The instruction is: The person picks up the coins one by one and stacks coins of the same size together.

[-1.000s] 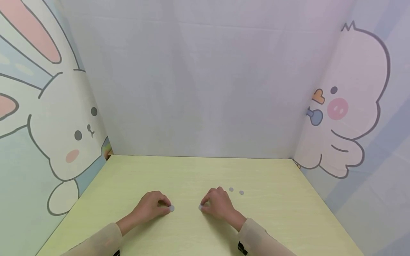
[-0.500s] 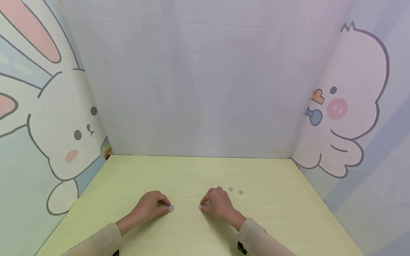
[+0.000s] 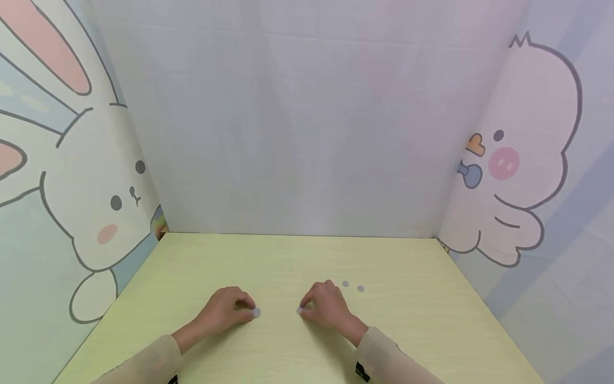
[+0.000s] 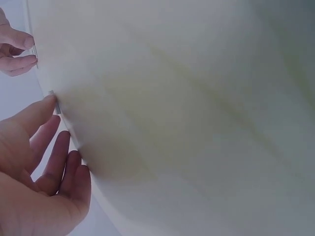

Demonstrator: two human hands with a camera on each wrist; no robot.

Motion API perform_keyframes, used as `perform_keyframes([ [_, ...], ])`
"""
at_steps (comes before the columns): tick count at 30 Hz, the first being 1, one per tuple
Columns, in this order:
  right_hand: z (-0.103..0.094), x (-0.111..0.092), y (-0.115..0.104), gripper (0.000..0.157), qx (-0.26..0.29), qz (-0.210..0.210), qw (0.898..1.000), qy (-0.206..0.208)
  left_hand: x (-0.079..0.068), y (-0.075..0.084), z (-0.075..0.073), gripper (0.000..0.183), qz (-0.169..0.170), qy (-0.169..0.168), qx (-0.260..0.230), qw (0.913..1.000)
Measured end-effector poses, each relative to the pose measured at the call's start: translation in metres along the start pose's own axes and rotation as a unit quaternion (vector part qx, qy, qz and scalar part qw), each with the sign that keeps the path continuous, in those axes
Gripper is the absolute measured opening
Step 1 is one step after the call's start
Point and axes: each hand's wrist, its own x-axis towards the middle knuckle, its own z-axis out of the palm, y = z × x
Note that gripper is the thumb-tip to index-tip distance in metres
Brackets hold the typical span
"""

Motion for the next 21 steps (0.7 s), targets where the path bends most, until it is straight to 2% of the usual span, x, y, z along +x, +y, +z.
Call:
perform_keyframes([
  [6, 0.0, 0.0, 0.0, 0.005, 0.002, 0.004, 1.0, -0.001, 0.0, 0.003, -0.005, 0.019, 0.009, -0.013, -0.01, 0.9998],
  [11, 0.0, 0.0, 0.0, 0.006, -0.001, 0.007, 1.0, -0.001, 0.004, 0.008, -0.008, 0.024, 0.001, -0.009, -0.019, 0.9998],
  [21, 0.001, 0.0, 0.001, 0.006, 0.0, 0.008, 1.0, 0.001, 0.021, 0.032, 0.004, 0.018, 0.005, 0.017, 0.012, 0.9998],
])
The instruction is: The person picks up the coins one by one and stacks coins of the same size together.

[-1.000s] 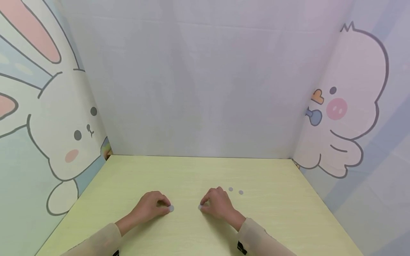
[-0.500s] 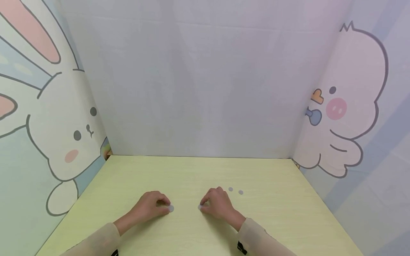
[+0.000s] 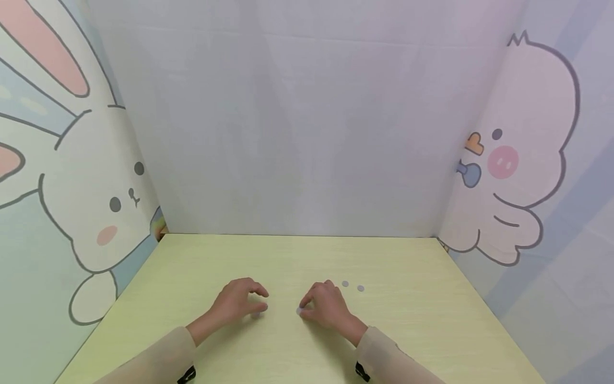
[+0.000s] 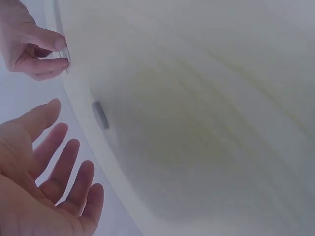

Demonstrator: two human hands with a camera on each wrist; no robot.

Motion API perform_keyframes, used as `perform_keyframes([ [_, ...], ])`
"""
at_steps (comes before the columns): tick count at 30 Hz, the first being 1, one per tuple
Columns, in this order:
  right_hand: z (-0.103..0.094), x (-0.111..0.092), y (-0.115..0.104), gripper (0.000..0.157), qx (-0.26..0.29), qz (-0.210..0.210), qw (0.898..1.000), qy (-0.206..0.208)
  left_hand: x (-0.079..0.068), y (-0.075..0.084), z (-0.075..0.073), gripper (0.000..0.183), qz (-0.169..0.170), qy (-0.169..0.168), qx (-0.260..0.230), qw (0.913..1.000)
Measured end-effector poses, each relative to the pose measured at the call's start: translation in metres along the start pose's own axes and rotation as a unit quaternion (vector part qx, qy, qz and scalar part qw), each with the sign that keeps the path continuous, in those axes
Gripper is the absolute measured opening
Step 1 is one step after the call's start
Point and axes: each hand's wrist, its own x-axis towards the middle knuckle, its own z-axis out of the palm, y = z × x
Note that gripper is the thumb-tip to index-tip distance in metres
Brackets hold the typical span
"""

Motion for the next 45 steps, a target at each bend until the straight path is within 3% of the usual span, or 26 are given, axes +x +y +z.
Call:
perform_keyframes([
  [5, 0.001, 0.002, 0.0, 0.007, 0.007, 0.003, 1.0, -0.002, 0.006, 0.015, 0.009, 0.019, -0.002, -0.014, -0.006, 0.9999],
  [12, 0.001, 0.002, 0.001, 0.007, 0.013, 0.008, 1.0, -0.004, 0.016, 0.032, 0.023, 0.021, 0.03, -0.038, 0.007, 0.9988],
  [21, 0.001, 0.004, 0.002, 0.009, 0.022, 0.017, 1.0, 0.002, 0.022, 0.045, 0.037, 0.019, 0.017, -0.053, 0.01, 0.9984],
  [30, 0.001, 0.003, 0.0, 0.012, 0.003, 0.027, 1.0, 0.012, 0.024, 0.047, 0.047, 0.017, 0.03, -0.038, 0.025, 0.9985],
  [45, -0.001, 0.001, 0.001, 0.013, 0.026, 0.022, 0.999, 0.017, 0.027, 0.047, 0.054, 0.011, 0.042, -0.032, 0.013, 0.9985],
])
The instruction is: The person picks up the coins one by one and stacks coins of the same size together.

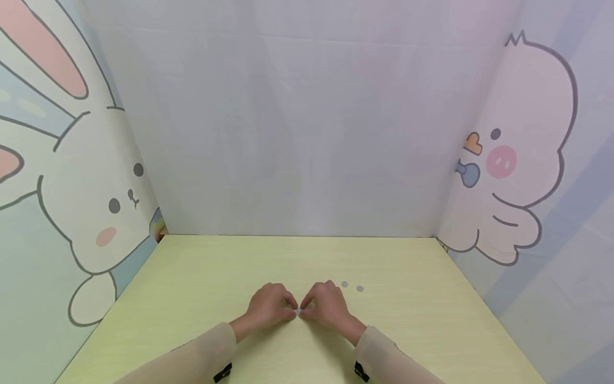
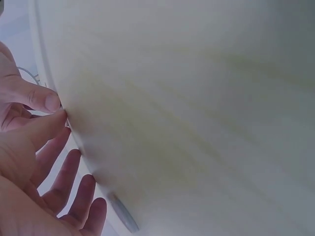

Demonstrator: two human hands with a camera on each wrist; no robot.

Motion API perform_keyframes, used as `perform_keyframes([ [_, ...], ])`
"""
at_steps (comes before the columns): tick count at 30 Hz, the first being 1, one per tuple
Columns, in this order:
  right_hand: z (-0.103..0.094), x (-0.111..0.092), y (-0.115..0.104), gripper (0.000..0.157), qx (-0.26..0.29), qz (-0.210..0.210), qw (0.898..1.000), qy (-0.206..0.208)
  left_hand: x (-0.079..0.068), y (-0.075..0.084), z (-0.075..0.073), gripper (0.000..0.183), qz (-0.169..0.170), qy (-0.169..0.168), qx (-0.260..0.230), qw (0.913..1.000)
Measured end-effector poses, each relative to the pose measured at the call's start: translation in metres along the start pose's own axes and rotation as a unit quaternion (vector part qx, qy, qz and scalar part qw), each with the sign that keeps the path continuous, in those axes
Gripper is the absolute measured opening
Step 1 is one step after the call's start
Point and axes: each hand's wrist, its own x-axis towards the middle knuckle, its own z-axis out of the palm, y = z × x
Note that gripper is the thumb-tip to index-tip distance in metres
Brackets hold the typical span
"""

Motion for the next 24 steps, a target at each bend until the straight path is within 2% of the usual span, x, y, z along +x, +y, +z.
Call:
perform_keyframes([
  [13, 0.0015, 0.0004, 0.0037, 0.012, 0.009, -0.009, 1.0, 0.0, 0.0006, 0.0, 0.0038, 0.009, 0.009, 0.017, 0.018, 0.9996],
  [24, 0.002, 0.0015, 0.0057, 0.012, 0.009, -0.017, 1.0, 0.0, 0.003, 0.0011, 0.0037, 0.009, 0.009, 0.015, 0.023, 0.9996],
])
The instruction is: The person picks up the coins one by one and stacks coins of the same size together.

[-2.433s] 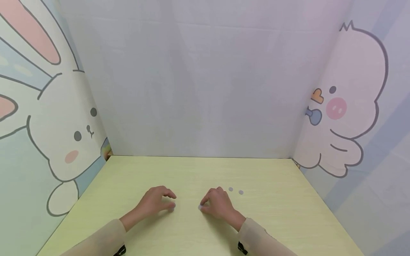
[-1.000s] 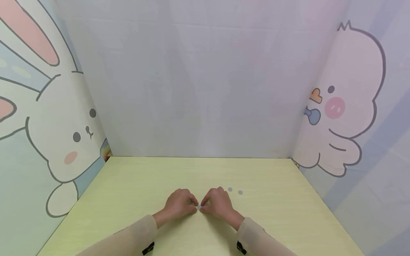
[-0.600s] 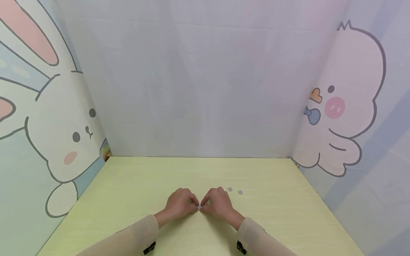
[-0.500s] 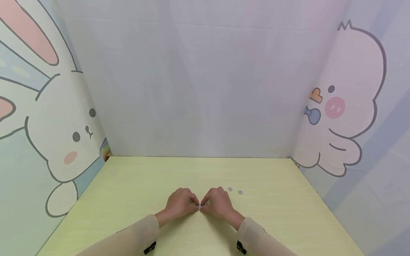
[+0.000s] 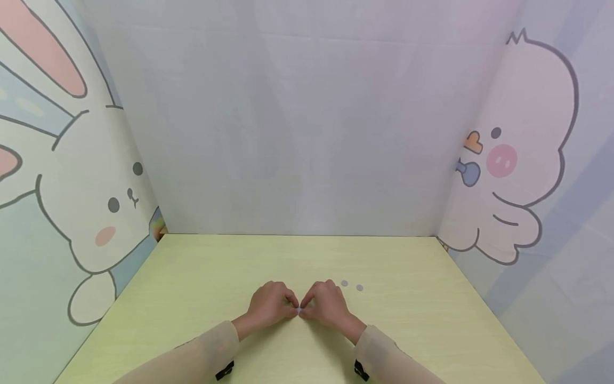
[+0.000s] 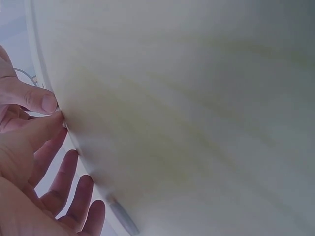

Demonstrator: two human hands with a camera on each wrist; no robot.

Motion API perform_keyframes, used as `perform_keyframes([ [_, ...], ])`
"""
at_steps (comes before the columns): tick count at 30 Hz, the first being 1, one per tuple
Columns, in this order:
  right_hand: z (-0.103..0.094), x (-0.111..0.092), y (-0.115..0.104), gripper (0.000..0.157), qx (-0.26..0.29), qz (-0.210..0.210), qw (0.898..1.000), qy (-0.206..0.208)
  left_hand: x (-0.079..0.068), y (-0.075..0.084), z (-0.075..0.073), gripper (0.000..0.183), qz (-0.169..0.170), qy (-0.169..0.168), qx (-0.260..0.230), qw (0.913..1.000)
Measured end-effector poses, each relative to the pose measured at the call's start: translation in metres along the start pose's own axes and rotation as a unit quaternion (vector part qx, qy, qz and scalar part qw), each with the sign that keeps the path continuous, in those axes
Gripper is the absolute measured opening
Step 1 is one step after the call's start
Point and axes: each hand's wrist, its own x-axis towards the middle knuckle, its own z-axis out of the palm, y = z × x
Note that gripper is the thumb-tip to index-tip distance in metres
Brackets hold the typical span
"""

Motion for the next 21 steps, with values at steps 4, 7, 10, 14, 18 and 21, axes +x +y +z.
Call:
perform_keyframes([
  [4, 0.0, 0.0, -0.001, 0.012, 0.0, 0.001, 1.0, 0.0, 0.0, -0.001, 0.001, 0.008, 0.001, 0.002, 0.002, 1.0],
  [7, -0.001, -0.001, -0.001, 0.012, -0.003, 0.0, 1.0, 0.0, 0.0, -0.002, 0.001, 0.008, 0.005, 0.005, 0.001, 1.0],
  [10, -0.002, -0.001, -0.001, 0.012, -0.007, -0.008, 1.0, 0.0, 0.0, -0.002, 0.0, 0.008, 0.009, 0.007, 0.003, 0.9999],
  [14, -0.006, -0.002, 0.001, 0.009, -0.012, -0.022, 1.0, -0.003, -0.001, -0.001, 0.0, 0.008, 0.012, 0.009, 0.007, 0.9999],
  [18, -0.013, -0.004, 0.008, 0.008, -0.004, -0.01, 1.0, 0.005, -0.002, 0.002, -0.002, 0.009, 0.012, 0.01, 0.011, 0.9998],
  [21, -0.021, -0.005, 0.017, 0.009, 0.008, 0.007, 1.0, 0.022, -0.002, 0.004, -0.003, 0.01, 0.007, 0.008, 0.011, 0.9999],
])
